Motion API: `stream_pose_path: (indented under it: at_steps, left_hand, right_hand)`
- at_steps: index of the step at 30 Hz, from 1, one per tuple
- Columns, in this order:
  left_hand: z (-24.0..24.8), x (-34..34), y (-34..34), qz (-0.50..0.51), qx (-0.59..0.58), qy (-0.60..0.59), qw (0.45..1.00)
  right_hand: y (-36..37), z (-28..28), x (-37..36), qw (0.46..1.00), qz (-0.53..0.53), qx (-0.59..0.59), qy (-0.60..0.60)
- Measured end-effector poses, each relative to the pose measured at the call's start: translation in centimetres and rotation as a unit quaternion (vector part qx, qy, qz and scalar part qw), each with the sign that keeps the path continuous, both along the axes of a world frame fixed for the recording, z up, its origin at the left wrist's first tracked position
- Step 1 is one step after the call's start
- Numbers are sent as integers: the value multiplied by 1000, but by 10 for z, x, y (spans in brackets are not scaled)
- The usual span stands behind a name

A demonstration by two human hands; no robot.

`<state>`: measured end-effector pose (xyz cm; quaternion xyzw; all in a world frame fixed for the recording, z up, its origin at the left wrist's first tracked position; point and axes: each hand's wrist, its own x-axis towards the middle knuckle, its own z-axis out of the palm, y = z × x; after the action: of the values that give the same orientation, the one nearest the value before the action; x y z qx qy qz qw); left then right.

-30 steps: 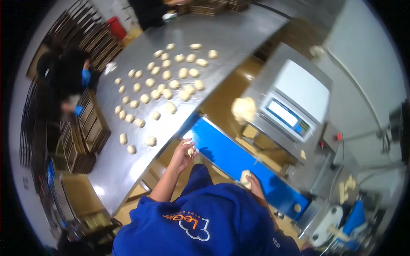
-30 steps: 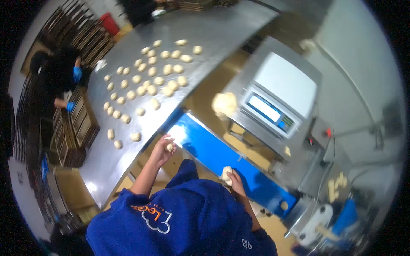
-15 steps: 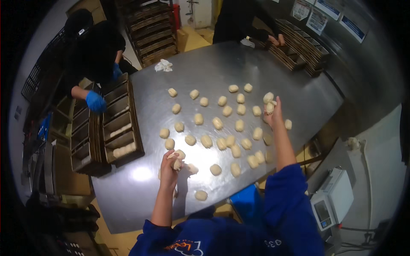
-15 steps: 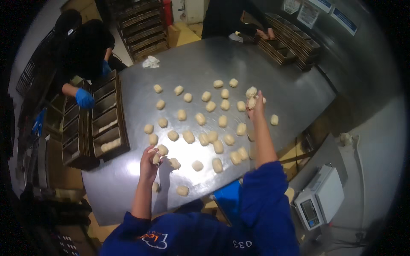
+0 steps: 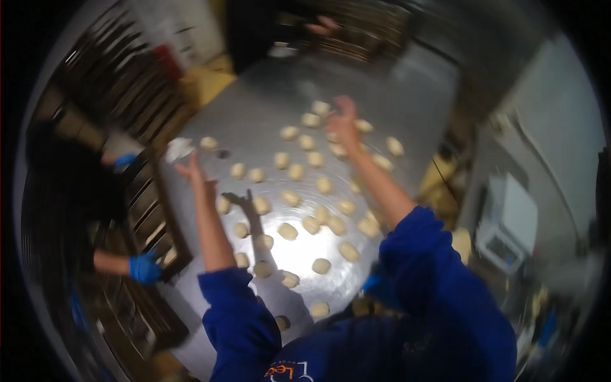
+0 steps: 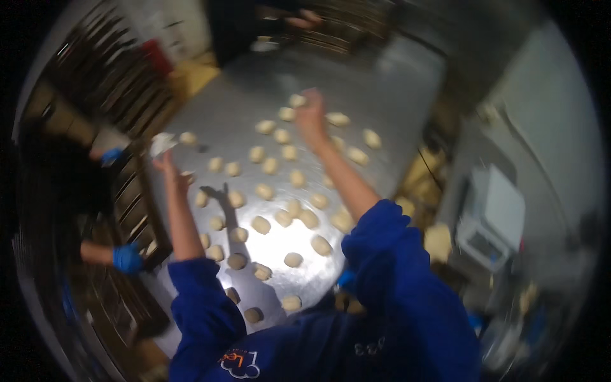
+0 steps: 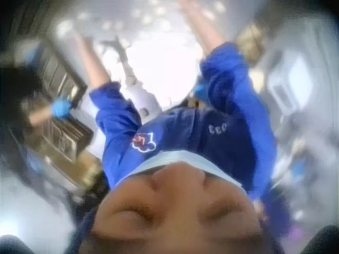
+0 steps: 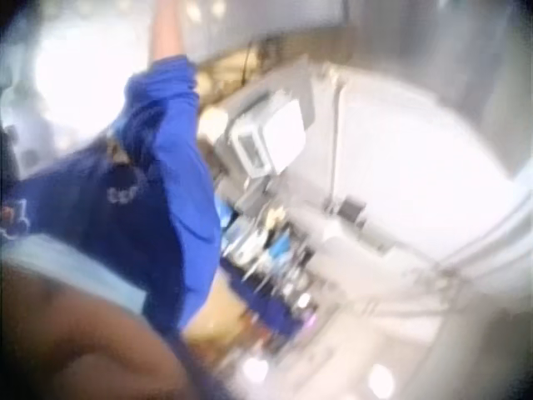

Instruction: The person portions dough by hand, weighing individual pieces on a digital scale and placing them onto a conveyor belt. The person also arranges the dough pieces on a metal table and places them into baking trays.

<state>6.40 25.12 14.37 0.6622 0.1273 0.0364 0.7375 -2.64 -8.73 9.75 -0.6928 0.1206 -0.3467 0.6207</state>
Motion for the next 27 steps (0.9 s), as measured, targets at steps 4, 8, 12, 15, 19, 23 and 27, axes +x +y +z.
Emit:
stream_pose_path:
  at_steps: [4, 8, 12, 15, 19, 23, 27]
  left_hand:
    - [-65, -116, -74, -139, -8, -122, 983]
    - [-145, -278, -174, -374, -89, -39, 922]
    - [-115, -437, -259, -534, -164, 182, 809]
    - [-123, -476, -304, -539, 156, -208, 801]
    - [-67, -482, -350, -576, 310, -486, 580]
    - [-67, -453, -391, -684, 305, -365, 553]
    - [-57, -471, -407, -682, 395, -361, 499]
  right_hand:
    - [61, -69, -235, 935, 224, -161, 223]
    - [85, -152, -466, 925, 169, -115, 322]
    - [81, -116, -606, 890, -69, -37, 450]
    - [60, -95, -656, 875, -178, -38, 448]
    - [41, -96, -704, 879, -251, -64, 401]
    - [35, -106, -744, 872, -229, -72, 426]
    - [32, -134, -792, 871, -223, -50, 435]
